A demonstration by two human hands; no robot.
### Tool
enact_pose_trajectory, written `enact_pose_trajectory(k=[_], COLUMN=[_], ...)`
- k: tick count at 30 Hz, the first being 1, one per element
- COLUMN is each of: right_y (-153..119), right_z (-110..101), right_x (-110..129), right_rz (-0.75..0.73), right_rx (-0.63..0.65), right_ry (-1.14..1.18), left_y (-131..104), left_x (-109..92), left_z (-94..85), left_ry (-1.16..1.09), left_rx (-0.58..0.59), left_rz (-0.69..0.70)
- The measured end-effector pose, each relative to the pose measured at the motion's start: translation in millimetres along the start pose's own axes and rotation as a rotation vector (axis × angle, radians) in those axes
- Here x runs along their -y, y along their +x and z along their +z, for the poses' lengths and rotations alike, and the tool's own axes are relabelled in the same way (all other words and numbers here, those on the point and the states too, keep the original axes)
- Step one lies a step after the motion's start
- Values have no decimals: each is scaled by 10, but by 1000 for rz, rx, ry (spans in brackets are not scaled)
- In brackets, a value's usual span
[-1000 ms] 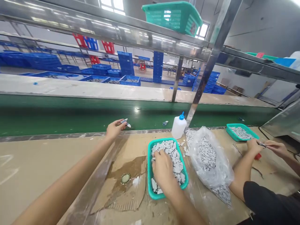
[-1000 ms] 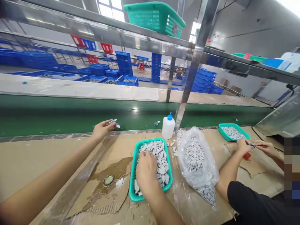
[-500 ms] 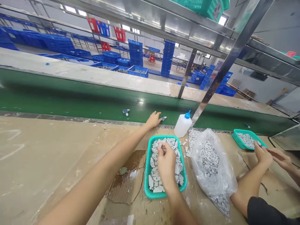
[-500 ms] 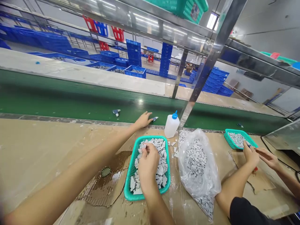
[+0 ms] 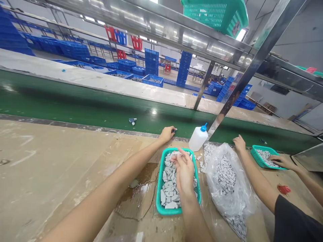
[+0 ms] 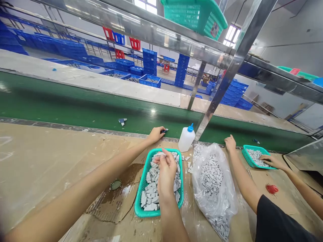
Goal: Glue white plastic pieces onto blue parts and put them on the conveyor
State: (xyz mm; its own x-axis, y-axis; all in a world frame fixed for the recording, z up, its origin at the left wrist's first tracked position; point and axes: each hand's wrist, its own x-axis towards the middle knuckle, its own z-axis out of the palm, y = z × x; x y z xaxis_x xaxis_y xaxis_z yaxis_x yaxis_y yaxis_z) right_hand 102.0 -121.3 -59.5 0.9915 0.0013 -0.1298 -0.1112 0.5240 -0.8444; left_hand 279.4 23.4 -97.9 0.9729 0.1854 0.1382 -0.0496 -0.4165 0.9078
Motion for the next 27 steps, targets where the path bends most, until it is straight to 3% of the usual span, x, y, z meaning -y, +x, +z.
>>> enact_pose_trajectory(k=[4, 7, 13, 17, 24, 27], right_y=[3, 8, -20, -98, -317, -395], right_z=[-18, -20, 23, 44, 203, 291], right_x=[-34, -60, -87, -29, -57, -212], right_rz=[-35, -15, 132, 173, 277, 62], right_rx=[34, 46, 229, 338, 509, 565], right_ry=[-90, -88, -186, -220, -398, -702], left_y=[-109, -317, -1094, -1596, -2002, -2072], left_x=[18, 79, 118, 97, 269, 325], left_z=[-100, -323, -987, -1299, -1503, -1514], left_ry=[-232, -447, -818, -1092, -1169, -1215], left_rx=[-127, -182, -178, -184, -154, -150], left_rz=[-96, -189, -309, -382, -447, -358])
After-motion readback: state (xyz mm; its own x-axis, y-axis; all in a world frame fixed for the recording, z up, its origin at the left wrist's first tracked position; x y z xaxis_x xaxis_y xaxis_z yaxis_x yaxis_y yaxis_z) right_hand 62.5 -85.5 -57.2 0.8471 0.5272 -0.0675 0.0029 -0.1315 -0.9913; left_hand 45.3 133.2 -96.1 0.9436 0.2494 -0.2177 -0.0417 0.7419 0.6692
